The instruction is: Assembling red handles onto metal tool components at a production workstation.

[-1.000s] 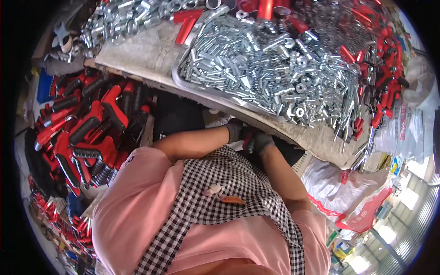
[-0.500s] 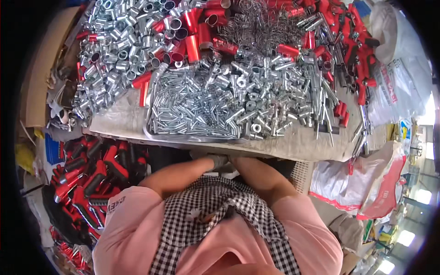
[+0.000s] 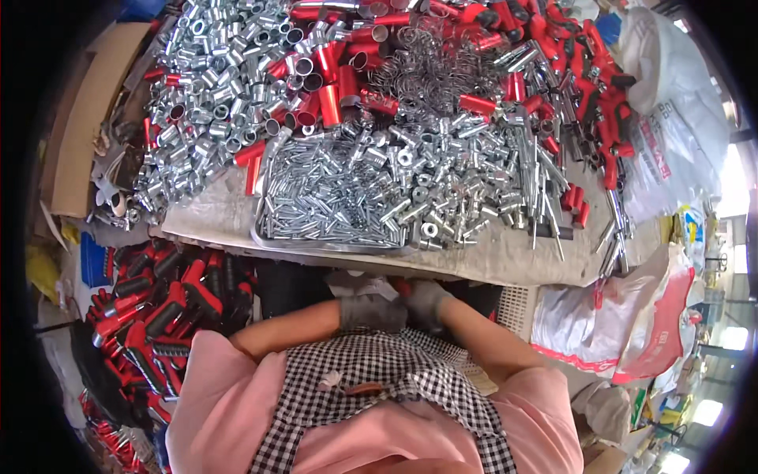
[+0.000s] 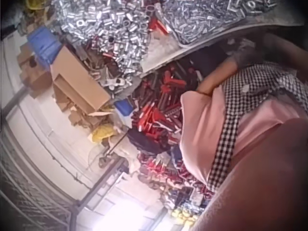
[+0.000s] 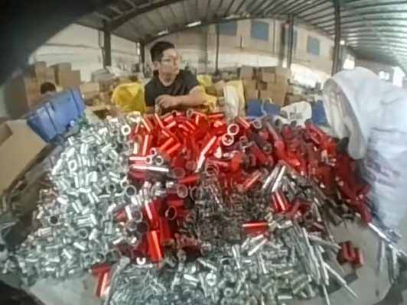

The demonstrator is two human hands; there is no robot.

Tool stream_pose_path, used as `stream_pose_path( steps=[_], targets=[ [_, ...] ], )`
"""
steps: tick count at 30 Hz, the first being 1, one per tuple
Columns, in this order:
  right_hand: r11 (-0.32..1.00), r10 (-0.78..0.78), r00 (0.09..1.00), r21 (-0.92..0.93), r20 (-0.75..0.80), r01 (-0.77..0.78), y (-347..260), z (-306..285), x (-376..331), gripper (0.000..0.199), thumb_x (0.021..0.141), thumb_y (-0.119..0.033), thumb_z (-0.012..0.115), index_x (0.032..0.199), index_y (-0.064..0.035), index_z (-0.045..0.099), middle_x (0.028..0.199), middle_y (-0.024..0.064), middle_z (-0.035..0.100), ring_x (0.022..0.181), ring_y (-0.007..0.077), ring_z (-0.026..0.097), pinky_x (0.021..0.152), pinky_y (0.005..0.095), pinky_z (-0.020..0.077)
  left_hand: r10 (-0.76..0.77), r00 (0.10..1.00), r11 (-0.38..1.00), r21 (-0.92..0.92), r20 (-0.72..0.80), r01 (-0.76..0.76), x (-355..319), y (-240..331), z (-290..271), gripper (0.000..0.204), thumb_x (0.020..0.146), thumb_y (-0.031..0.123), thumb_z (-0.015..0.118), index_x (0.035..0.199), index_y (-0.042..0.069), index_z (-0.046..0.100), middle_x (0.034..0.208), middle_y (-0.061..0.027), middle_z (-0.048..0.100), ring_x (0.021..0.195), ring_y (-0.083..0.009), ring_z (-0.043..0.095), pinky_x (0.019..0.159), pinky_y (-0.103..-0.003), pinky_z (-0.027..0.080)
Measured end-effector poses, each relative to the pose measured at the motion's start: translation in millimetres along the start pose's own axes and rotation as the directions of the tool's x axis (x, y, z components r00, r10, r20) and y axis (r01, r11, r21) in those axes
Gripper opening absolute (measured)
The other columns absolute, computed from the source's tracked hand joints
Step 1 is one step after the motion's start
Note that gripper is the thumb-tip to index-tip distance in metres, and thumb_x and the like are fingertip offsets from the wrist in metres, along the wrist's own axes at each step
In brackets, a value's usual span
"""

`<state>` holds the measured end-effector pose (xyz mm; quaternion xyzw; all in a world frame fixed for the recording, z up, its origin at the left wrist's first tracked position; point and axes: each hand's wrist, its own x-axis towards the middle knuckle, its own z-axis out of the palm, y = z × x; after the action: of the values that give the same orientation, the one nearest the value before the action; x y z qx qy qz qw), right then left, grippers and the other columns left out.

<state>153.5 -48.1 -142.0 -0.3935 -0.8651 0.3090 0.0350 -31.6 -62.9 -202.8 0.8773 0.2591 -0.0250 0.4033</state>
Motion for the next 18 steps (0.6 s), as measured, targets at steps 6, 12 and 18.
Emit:
stream_pose_path(
  steps=[6, 12, 18],
  targets=[
    [0.939, -0.050, 0.990, -0.331, 0.130, 0.091, -79, -71, -99, 0.051, 0.075, -0.013, 0.056, 0.126, -0.0161, 0.051, 0.084, 0.0149, 0.060, 0.073, 0.0335, 0.061, 0.064, 0.0431, 0.0494, 0.254, 0.682, 0.799, 0.546, -0.686, 0.252, -27, 7, -63, 0.035, 0.083, 0.031, 0.052, 0.114, 0.015, 0.056, 0.109, -0.0114, 0.060, 0.098, -0.0292, 0.057, 0.087, -0.040, 0.044],
    [-0.759, 0.088, 0.976, 0.648, 0.198, -0.063, -59, -16, -162, 0.067, 0.075, -0.017, 0.064, 0.134, -0.0028, 0.035, 0.091, 0.0150, 0.061, 0.072, 0.0237, 0.063, 0.064, 0.0347, 0.0547, -0.351, 0.626, 0.702, -0.638, -0.696, -0.316, -48, 100, -84, 0.022, 0.081, 0.020, 0.053, 0.091, 0.001, 0.055, 0.087, -0.0179, 0.063, 0.088, -0.0333, 0.061, 0.084, -0.048, 0.047],
    [-0.831, -0.486, 0.871, 0.273, 0.064, -0.484, -36, 60, -166, 0.075, 0.072, -0.017, 0.069, 0.135, -0.0020, 0.034, 0.092, 0.0195, 0.061, 0.069, 0.0252, 0.063, 0.061, 0.0429, 0.0551, 0.398, 0.774, 0.325, -0.713, -0.493, -0.622, -66, 196, -121, 0.038, 0.086, 0.038, 0.059, 0.082, 0.000, 0.062, 0.092, -0.0194, 0.066, 0.093, -0.0393, 0.062, 0.087, -0.053, 0.045]
  ],
)
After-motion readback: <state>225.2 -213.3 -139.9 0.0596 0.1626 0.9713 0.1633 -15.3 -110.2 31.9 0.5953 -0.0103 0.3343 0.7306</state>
